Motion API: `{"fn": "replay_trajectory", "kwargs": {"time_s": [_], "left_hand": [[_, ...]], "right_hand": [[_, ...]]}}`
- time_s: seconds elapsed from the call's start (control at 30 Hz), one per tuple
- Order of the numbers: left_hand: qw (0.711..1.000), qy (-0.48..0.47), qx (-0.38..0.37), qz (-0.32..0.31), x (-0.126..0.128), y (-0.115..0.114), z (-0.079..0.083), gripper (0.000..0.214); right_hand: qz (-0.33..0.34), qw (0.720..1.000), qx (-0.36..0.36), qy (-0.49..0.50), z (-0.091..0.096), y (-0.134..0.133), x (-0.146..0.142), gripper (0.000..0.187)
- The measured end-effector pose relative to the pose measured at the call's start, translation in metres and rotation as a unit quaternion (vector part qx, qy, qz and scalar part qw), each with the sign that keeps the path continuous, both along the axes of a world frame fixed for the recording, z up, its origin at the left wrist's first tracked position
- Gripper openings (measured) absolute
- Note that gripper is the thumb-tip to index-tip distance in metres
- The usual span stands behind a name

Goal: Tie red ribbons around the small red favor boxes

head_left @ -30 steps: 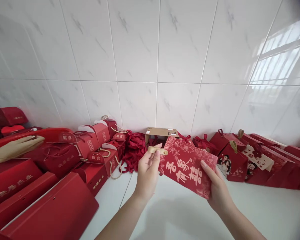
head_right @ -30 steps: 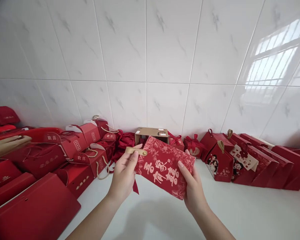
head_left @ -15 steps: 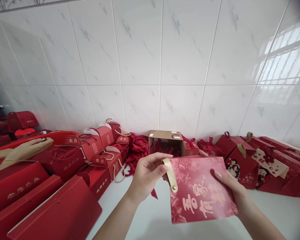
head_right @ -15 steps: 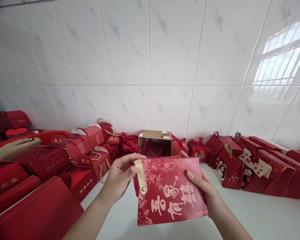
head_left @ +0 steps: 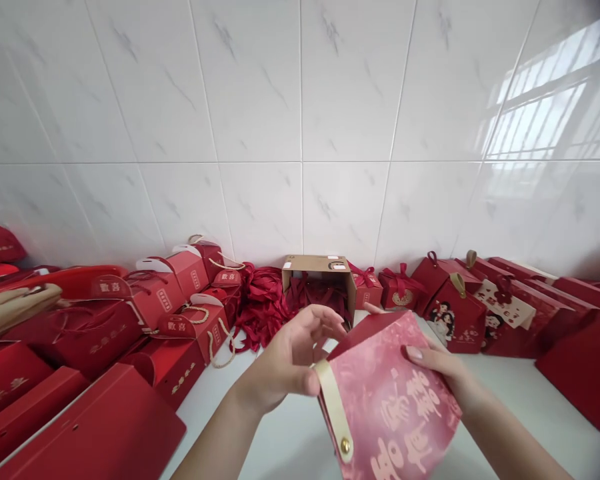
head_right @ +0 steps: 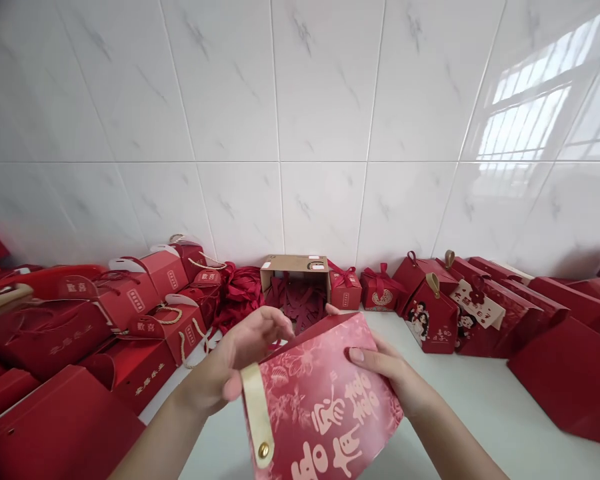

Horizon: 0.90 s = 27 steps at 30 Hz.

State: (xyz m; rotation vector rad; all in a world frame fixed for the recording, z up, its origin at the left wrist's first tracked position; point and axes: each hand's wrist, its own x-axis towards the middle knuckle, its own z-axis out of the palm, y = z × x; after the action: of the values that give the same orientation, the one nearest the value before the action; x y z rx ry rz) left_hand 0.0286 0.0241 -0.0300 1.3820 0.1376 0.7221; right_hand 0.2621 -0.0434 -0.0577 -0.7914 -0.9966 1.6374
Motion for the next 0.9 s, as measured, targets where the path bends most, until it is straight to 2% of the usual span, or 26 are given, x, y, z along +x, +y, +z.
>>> {"fn": "replay_trajectory", "kwargs": {"time_s": [0.1,0.17,0.23,0.27,0.3,0.33,0.4,0.47,0.5,0.53,0.57,0.63,0.7,0.8,0.9], "left_hand": [[0.995,0.011,-0.001,-0.1,0.011,-0.006,-0.005,0.099],[0.993,0.028,-0.021,-0.113,0.016,-0.009,-0.007,0.101],[0.997,0.052,-0.035,-0.041,0.014,-0.01,-0.006,0.093],[0.997,0.059,-0.036,0.021,0.011,-0.01,-0.003,0.087],[0.994,0.061,-0.03,0.086,0.005,-0.009,0.001,0.08],[0.987,0.058,-0.022,0.149,-0.001,-0.007,0.007,0.073],[0.969,0.056,-0.017,0.242,-0.017,-0.004,0.02,0.054],[0.948,0.053,-0.016,0.315,-0.031,-0.003,0.033,0.038],[0.937,0.052,-0.012,0.345,-0.036,-0.003,0.038,0.033],[0.927,0.05,-0.007,0.373,-0.04,-0.003,0.041,0.03],[0.917,0.048,-0.002,0.397,-0.043,-0.004,0.044,0.029],[0.903,0.049,0.006,0.426,-0.045,-0.005,0.045,0.028],[0.899,0.051,0.002,0.434,-0.045,-0.005,0.045,0.027],[0.904,0.066,-0.003,0.422,-0.049,0.002,0.042,0.034],[0.907,0.091,-0.007,0.412,-0.056,0.013,0.039,0.047]], "right_hand": [[0.02,1.0,-0.02,-0.012,0.002,-0.003,-0.003,0.064],[0.013,0.999,-0.03,-0.022,0.008,-0.007,0.001,0.062],[-0.051,0.997,0.001,-0.059,0.021,-0.011,0.014,0.07],[-0.115,0.988,0.031,-0.1,0.032,-0.013,0.025,0.075],[-0.197,0.965,0.068,-0.157,0.044,-0.015,0.039,0.081],[-0.293,0.921,0.101,-0.237,0.058,-0.017,0.056,0.084],[-0.459,0.8,0.135,-0.362,0.087,-0.018,0.095,0.085],[-0.58,0.623,0.116,-0.512,0.113,-0.015,0.134,0.084],[-0.596,0.552,0.088,-0.576,0.122,-0.012,0.152,0.082],[-0.586,0.521,0.058,-0.618,0.128,-0.008,0.168,0.082],[-0.569,0.504,0.031,-0.649,0.131,-0.003,0.182,0.083],[-0.516,0.506,-0.006,-0.691,0.127,0.011,0.204,0.088],[-0.477,0.52,-0.026,-0.708,0.112,0.026,0.218,0.09],[-0.444,0.538,-0.046,-0.715,0.082,0.05,0.231,0.086],[-0.43,0.547,-0.055,-0.716,0.05,0.072,0.235,0.073]]}}
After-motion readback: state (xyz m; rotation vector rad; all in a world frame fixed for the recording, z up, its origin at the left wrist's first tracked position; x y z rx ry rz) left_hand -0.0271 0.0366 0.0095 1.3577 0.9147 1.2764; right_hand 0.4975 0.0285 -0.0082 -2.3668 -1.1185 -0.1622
